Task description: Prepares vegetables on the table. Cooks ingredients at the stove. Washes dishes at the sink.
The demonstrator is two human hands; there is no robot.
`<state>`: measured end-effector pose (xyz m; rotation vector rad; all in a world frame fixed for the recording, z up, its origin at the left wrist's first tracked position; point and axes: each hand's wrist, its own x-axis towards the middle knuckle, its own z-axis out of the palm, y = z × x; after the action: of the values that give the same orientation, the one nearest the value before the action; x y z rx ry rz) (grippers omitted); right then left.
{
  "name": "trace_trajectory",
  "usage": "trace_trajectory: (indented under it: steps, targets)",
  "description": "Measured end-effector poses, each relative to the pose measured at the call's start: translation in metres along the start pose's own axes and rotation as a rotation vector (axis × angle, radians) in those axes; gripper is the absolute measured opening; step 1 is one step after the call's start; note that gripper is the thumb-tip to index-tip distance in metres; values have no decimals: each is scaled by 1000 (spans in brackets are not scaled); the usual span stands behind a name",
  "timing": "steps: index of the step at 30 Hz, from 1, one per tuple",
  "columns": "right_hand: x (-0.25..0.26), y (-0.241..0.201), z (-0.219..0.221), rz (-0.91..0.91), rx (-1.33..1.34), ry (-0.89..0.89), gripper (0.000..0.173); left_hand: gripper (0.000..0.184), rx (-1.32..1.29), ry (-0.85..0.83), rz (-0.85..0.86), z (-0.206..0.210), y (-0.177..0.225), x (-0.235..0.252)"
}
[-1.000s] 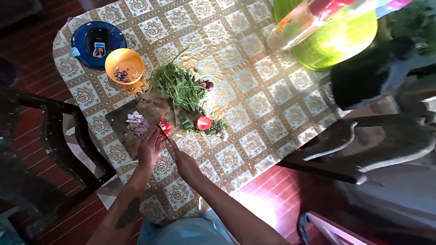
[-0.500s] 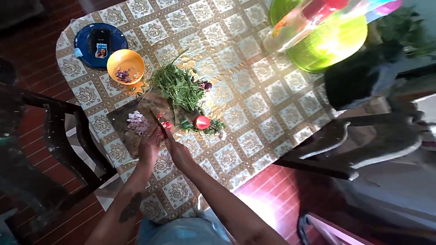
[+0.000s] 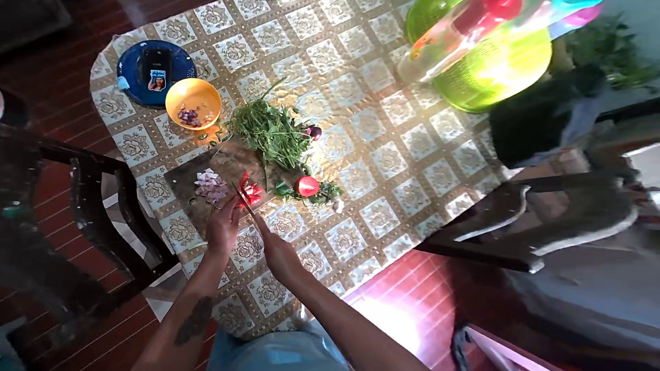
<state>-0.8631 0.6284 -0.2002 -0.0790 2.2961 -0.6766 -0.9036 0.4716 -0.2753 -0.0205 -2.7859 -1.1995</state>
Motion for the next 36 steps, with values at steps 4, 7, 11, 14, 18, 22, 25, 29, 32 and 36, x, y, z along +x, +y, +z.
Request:
trace_trajectory:
  steps: [4, 7, 11, 14, 18, 22, 25, 29, 32, 36]
  targets:
    - [20, -12, -2, 41, -22, -43, 71, 23, 51, -14, 21, 0, 0, 2]
    - [38, -16, 2, 54, -6, -25, 73, 22, 69, -35, -9, 0, 3, 5]
    - [17, -6, 13, 69, -9, -35, 74, 22, 85, -49, -116, -2, 11, 12]
    - [11, 1, 11, 58, 7, -38, 71, 22, 69, -51, -113, -1, 7, 13]
    - [15, -2, -15, -78, 124, 75, 61, 28, 38, -93, -118, -4, 11, 14]
    - [5, 3, -27, -94, 151, 161, 59, 28, 63, -28, -24, -19, 25, 21]
    - [2, 17, -25, -62, 143, 257, 60, 30, 53, 14, -98, -45, 35, 61]
    - [-2, 35, -24, 126, 23, 210, 60, 46, -85, 108, -451, -70, 21, 155]
    - [0, 47, -21, 216, -54, 147, 62, 53, -180, 114, -732, -64, -12, 213]
    - [6, 55, -21, 223, -121, 131, 69, 40, -323, 59, -859, -52, -39, 239]
